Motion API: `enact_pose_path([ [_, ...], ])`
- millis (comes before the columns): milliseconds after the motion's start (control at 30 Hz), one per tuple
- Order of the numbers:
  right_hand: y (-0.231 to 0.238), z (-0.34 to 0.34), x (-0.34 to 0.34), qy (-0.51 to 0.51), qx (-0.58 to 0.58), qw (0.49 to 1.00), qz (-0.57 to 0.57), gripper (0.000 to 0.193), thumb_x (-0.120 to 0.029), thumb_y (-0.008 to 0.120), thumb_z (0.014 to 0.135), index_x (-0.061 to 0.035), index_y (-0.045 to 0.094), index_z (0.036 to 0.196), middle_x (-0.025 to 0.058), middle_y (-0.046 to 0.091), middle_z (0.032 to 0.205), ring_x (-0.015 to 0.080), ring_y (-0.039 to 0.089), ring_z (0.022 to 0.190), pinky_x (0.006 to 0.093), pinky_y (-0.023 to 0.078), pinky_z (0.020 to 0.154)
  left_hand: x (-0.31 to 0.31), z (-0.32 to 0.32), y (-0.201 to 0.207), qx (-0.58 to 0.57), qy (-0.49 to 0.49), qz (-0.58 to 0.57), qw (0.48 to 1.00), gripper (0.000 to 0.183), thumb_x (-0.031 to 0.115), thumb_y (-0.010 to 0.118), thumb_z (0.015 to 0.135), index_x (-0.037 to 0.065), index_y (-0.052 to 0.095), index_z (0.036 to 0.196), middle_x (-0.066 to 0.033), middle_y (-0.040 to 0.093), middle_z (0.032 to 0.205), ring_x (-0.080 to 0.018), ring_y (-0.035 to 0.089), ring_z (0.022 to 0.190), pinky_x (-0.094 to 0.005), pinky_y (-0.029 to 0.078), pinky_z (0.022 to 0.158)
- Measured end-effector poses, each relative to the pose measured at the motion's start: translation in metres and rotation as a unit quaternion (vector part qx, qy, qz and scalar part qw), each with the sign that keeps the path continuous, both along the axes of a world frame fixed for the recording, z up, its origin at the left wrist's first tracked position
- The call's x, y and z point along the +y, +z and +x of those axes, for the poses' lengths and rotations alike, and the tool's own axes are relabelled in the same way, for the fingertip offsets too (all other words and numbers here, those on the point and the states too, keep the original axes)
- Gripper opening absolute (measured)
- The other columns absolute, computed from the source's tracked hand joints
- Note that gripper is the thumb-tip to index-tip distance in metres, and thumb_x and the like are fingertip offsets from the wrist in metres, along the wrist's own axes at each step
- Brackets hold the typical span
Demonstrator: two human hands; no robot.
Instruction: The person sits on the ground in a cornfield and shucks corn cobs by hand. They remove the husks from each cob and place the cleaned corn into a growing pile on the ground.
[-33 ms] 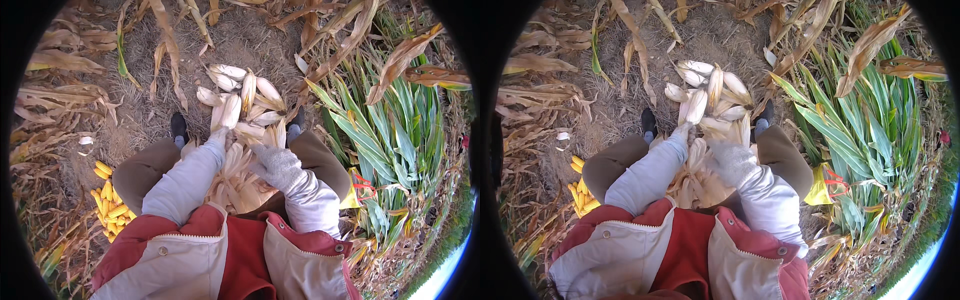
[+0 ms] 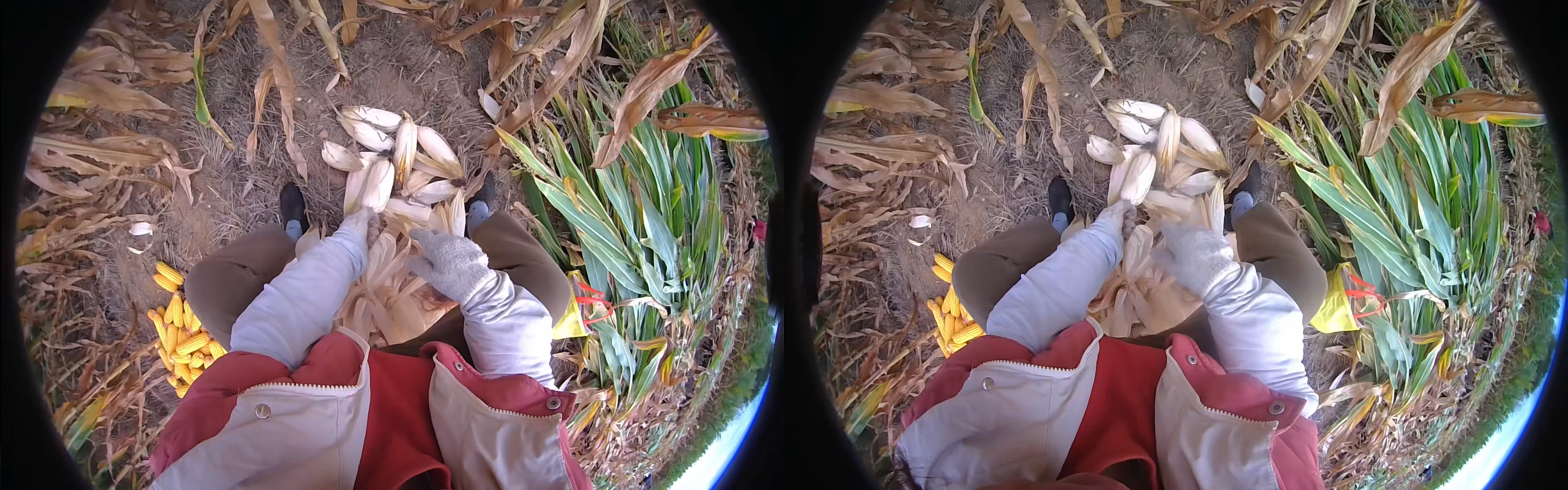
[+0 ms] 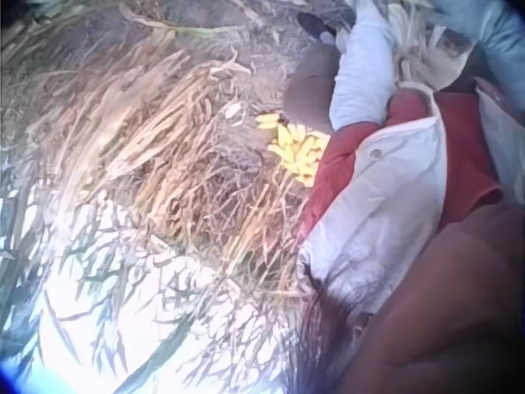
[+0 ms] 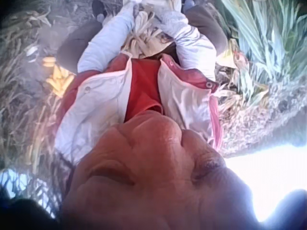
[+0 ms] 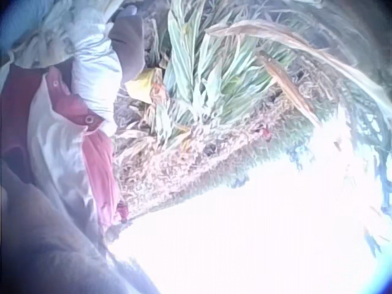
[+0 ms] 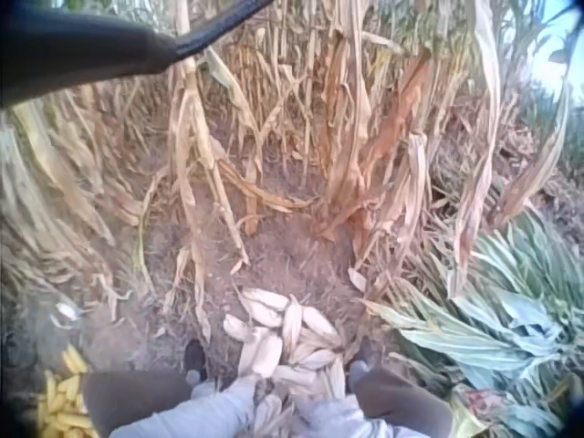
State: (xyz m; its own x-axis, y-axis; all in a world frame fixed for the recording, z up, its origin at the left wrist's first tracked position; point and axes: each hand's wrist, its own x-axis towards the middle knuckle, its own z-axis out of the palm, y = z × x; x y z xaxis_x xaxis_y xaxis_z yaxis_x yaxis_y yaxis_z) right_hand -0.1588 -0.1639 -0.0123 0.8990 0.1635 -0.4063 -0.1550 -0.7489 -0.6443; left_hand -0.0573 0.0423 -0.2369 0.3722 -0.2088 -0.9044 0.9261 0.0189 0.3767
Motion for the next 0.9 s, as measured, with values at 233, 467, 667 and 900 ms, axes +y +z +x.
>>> enact_pose_path([
  [233,-0.120,-0.001,0.010,-0.251,-0.038,0.939,0.231,0.059,-0.045,0.064,0.084,-0.0010,0.058,0.123,0.0188,0.065,0.111,0.0361,0.063,0.102,0.0468,0.050,0.084,0.000,-0.024,0.116,-0.071,-0.003,-0.002,0.997,0.017,0.022,0.055,0.092,0.012,0.053,0.079,0.0045,0.044,0.062,-0.0079,0.036,0.044,-0.0252,0.027,0.038],
  [467,-0.134,-0.017,0.061,-0.584,0.199,0.556,0.557,0.052,-0.053,0.060,0.089,-0.0096,0.059,0.117,0.0133,0.063,0.111,0.0330,0.063,0.094,0.0528,0.054,0.079,0.020,-0.072,0.154,-0.092,-0.155,-0.161,0.970,0.021,0.025,0.054,0.097,0.007,0.064,0.102,0.0002,0.059,0.078,-0.0109,0.051,0.060,-0.0268,0.043,0.052],
  [667,-0.040,-0.039,0.068,-0.400,0.187,0.479,0.759,0.041,-0.043,0.053,0.097,-0.0094,0.057,0.121,0.0139,0.067,0.102,0.0327,0.067,0.087,0.0496,0.057,0.078,0.013,-0.108,0.180,-0.220,-0.195,-0.232,0.927,0.020,0.025,0.055,0.097,0.006,0.064,0.101,-0.0015,0.059,0.079,-0.0136,0.053,0.063,-0.0291,0.045,0.057],
  [900,0.013,-0.083,0.080,-0.455,0.164,0.537,0.691,0.037,-0.035,0.055,0.096,-0.0073,0.056,0.121,0.0160,0.066,0.096,0.0339,0.067,0.081,0.0478,0.058,0.074,0.018,-0.128,0.182,-0.360,-0.311,-0.180,0.861,0.020,0.024,0.057,0.096,0.006,0.063,0.099,-0.0034,0.060,0.080,-0.0167,0.055,0.067,-0.0318,0.047,0.063],
])
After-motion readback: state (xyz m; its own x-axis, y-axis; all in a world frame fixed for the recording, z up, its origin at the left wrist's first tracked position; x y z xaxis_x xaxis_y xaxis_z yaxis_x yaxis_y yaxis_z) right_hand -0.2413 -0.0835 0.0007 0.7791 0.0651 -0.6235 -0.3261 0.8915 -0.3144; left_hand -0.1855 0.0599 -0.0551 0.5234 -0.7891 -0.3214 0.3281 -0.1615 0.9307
